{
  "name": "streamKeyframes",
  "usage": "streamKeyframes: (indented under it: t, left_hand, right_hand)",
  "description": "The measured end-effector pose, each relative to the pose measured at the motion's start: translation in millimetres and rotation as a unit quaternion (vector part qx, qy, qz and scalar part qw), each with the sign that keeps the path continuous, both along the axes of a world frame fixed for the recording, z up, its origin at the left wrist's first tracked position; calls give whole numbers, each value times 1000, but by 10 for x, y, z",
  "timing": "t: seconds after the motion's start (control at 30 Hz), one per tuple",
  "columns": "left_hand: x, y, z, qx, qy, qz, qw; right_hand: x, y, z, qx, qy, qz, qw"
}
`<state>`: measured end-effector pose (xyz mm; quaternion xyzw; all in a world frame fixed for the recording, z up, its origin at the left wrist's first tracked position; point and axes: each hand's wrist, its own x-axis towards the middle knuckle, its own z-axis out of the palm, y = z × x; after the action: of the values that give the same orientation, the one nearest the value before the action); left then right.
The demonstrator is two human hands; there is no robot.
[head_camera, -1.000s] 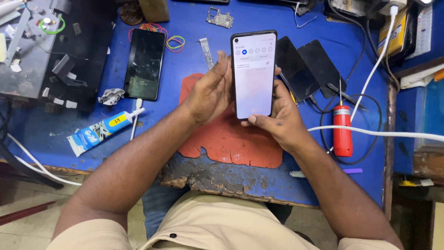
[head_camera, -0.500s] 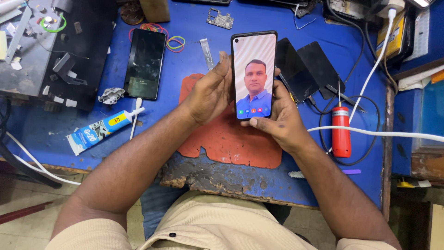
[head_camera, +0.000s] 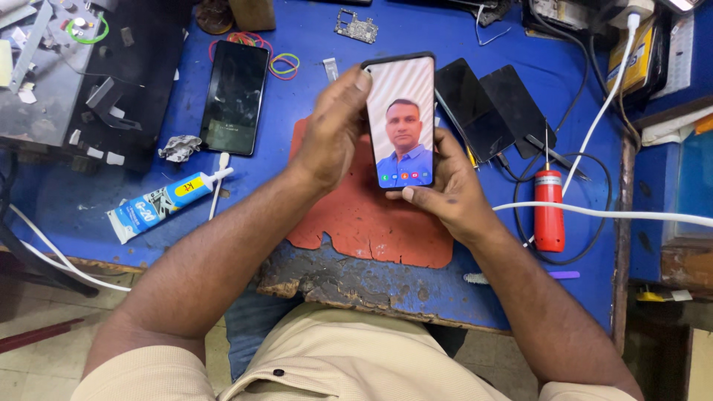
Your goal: The person secures a smartphone with multiple rubber bands after applying adhesive, likely to hold a screen or back panel in place. They repeatedly adjust the bands and inspect the device while it remains connected to a charging cable.
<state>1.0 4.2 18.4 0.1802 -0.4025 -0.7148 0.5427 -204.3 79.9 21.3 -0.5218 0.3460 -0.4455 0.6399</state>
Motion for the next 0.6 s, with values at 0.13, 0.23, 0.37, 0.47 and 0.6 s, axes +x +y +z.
streamKeyframes:
  t: [0.13, 0.23, 0.37, 0.47, 0.6]
  left_hand:
    - [33, -1, 53, -66, -173, 159, 970]
    - [7, 8, 52, -92, -205, 189, 956]
    - [-66, 2, 20, -88, -147, 145, 975]
    - [-109, 17, -8, -109, -109, 74, 985]
    - [-105, 53, -35, -155, -139, 1, 978]
  right_hand:
    - [35, 5, -30, 1, 22, 0, 1000]
    - [32, 7, -27, 11, 24, 2, 1000]
    - [15, 11, -8, 7, 11, -1, 1000]
    - [3, 6, 12, 15, -24, -10, 1000]
    - [-8, -22, 44, 13, -47, -36, 998]
